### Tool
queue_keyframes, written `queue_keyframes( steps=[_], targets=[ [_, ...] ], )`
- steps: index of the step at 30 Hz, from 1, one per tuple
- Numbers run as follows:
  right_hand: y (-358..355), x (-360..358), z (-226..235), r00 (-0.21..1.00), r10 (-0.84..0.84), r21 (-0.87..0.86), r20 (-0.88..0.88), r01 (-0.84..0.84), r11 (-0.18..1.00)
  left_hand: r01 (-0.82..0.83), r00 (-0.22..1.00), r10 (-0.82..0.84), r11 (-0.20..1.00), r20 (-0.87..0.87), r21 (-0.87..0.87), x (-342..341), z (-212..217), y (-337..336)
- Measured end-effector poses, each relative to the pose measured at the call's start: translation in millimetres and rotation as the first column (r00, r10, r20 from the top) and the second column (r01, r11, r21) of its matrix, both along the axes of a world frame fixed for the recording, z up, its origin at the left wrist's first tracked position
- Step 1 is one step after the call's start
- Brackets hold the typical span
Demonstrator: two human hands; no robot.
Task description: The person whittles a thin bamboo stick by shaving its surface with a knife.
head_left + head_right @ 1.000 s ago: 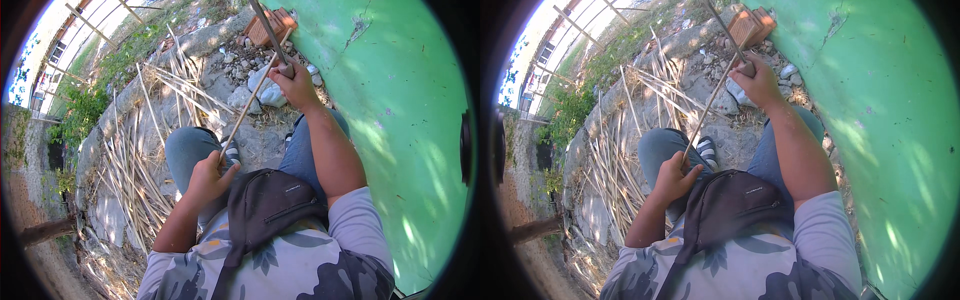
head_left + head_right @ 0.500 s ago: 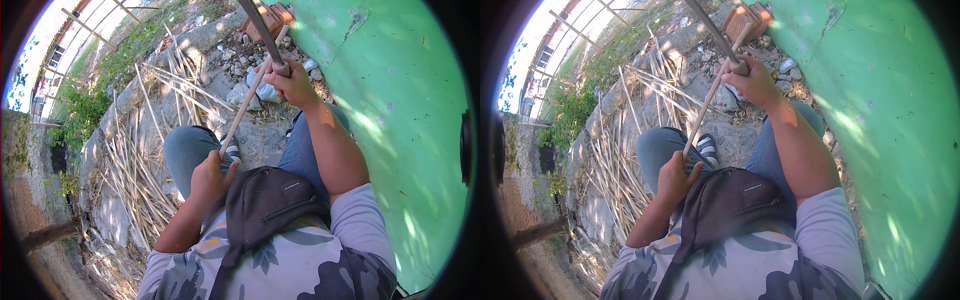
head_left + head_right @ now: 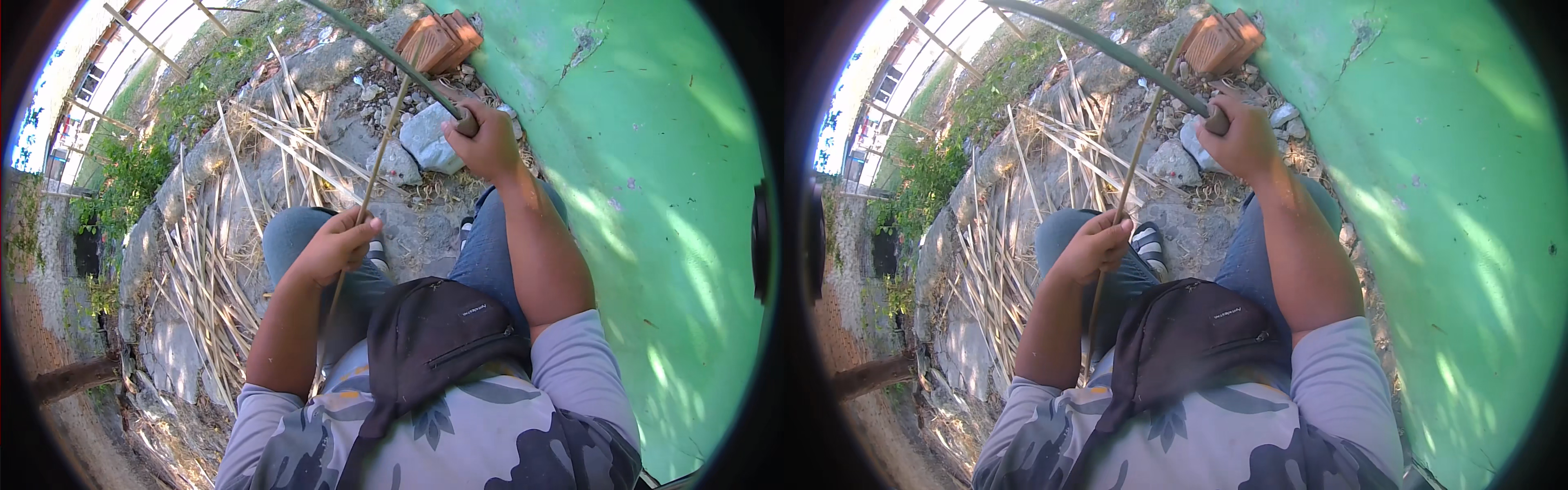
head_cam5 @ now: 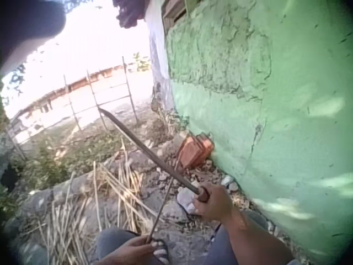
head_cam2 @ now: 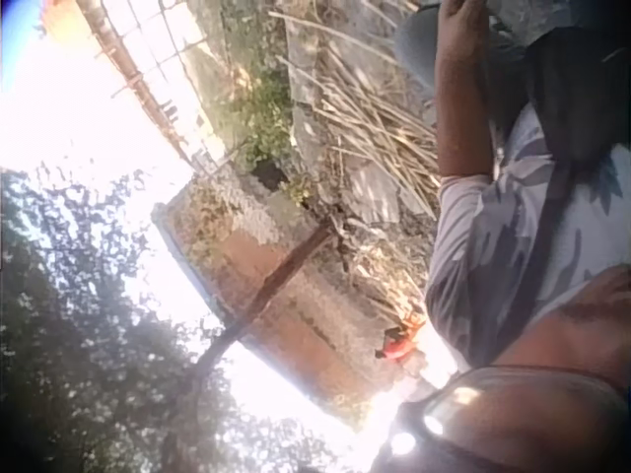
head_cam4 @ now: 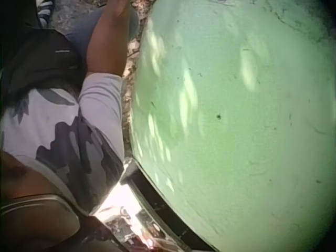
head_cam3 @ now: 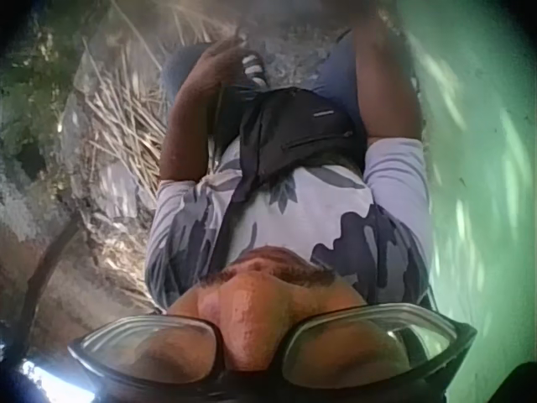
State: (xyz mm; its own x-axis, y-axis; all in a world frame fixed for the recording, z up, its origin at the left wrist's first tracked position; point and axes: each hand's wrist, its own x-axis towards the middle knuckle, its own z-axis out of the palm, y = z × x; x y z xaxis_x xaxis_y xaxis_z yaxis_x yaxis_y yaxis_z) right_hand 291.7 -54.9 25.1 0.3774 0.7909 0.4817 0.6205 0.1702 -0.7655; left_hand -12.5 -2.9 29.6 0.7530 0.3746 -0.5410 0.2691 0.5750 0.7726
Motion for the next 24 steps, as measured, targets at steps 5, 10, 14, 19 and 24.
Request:
queue_keyframes(
  steps=[5,10,14,19,24],
  targets=[
    [-7.0,-8.2,13.7,0.951,0.085,-0.220,0.297,-0.018,0.975,-0.211,0.969,0.228,0.964,0.095,-0.159,-2.1,-9.1,16.0],
    [-2.0,-27.1,11.7,0.852,0.233,-0.352,0.468,-0.063,0.934,-0.154,0.986,0.157,0.987,0.059,-0.045,2.1,-12.2,11.9],
    [6.1,-25.1,6.7,0.842,0.252,-0.497,0.476,0.021,0.868,-0.110,0.993,0.108,0.993,0.038,0.042,-1.5,-16.6,7.7],
    [10.8,-5.4,-7.9,0.914,0.122,-0.502,0.387,0.098,0.859,-0.041,0.996,0.057,0.974,-0.065,0.222,7.6,-15.3,3.3],
    [3.5,-26.5,-0.5,0.857,0.268,-0.592,0.440,0.053,0.804,-0.041,0.986,0.088,0.948,-0.138,0.315,7.0,-17.3,1.9]
  ],
)
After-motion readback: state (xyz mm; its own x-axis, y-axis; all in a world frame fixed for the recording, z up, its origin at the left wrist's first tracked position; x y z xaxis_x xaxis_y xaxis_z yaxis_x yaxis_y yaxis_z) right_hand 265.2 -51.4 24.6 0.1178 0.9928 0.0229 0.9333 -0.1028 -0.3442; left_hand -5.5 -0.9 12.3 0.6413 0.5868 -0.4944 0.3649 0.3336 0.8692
